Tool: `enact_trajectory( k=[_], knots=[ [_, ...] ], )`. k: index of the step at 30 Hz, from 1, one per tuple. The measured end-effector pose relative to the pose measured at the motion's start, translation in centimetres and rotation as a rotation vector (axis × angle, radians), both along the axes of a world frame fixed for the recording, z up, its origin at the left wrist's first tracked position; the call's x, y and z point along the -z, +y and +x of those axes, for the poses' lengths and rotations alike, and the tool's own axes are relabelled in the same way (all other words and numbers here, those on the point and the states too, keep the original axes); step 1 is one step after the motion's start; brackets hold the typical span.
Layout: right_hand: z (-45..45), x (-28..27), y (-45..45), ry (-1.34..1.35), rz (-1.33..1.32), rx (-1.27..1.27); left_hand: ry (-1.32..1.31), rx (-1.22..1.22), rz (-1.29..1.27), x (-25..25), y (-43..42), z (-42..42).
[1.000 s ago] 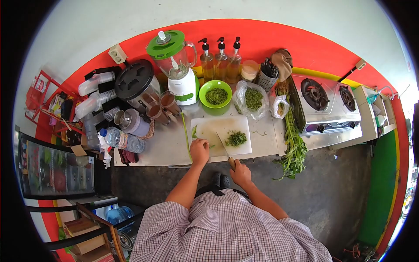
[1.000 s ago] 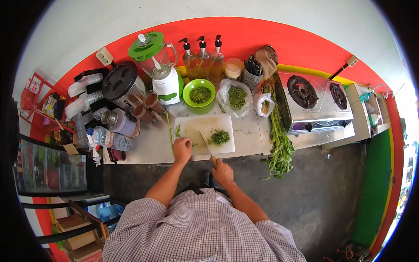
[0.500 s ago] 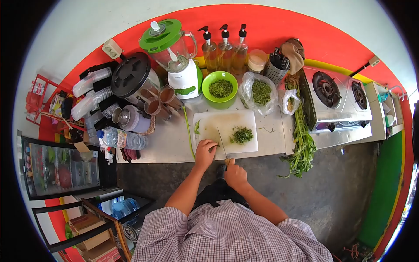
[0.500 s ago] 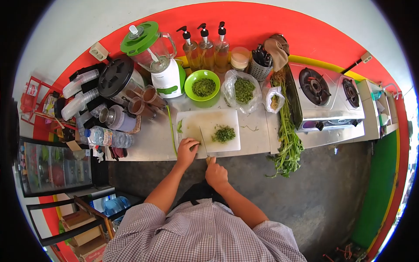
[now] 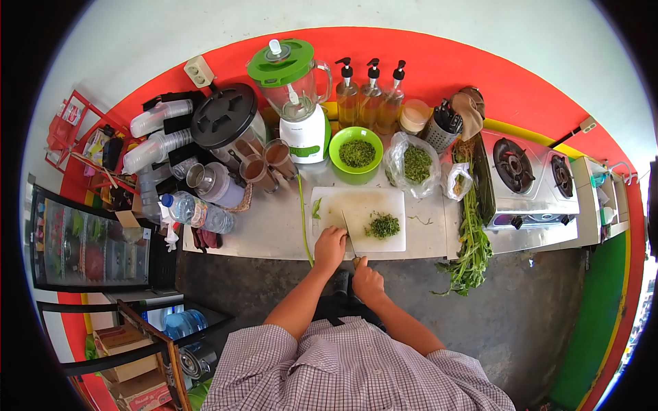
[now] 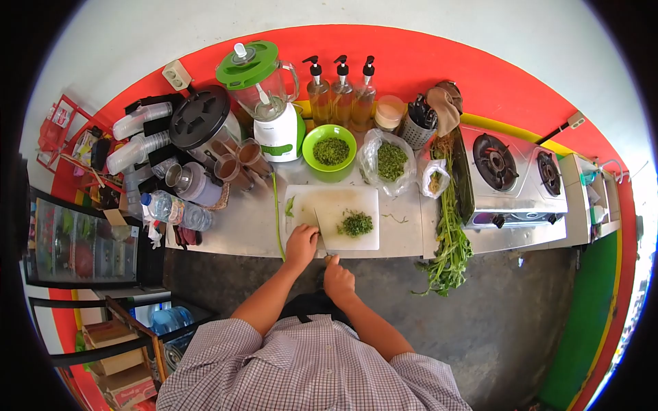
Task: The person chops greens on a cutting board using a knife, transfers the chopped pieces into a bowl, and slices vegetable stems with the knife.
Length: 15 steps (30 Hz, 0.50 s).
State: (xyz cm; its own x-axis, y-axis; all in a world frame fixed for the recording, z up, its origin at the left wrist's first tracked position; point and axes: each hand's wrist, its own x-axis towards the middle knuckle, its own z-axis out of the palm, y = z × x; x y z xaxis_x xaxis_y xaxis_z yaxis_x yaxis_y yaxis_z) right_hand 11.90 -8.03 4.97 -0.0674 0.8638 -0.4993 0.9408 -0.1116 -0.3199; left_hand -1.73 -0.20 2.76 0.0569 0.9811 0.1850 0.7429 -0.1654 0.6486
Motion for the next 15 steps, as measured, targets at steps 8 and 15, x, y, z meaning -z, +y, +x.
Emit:
enact_trajectory(
  k=[8,15],
  knots=[
    [-0.1,-1.7,-0.1,0.019,-0.115,0.018,0.072,0.001,0.074,0.4,-0.9,0.0],
    [0.6,-2.6,2.0,0.014,-0.059,-0.063,-0.031,-0.027,0.005,0.3,0.2,-0.3]
  ],
)
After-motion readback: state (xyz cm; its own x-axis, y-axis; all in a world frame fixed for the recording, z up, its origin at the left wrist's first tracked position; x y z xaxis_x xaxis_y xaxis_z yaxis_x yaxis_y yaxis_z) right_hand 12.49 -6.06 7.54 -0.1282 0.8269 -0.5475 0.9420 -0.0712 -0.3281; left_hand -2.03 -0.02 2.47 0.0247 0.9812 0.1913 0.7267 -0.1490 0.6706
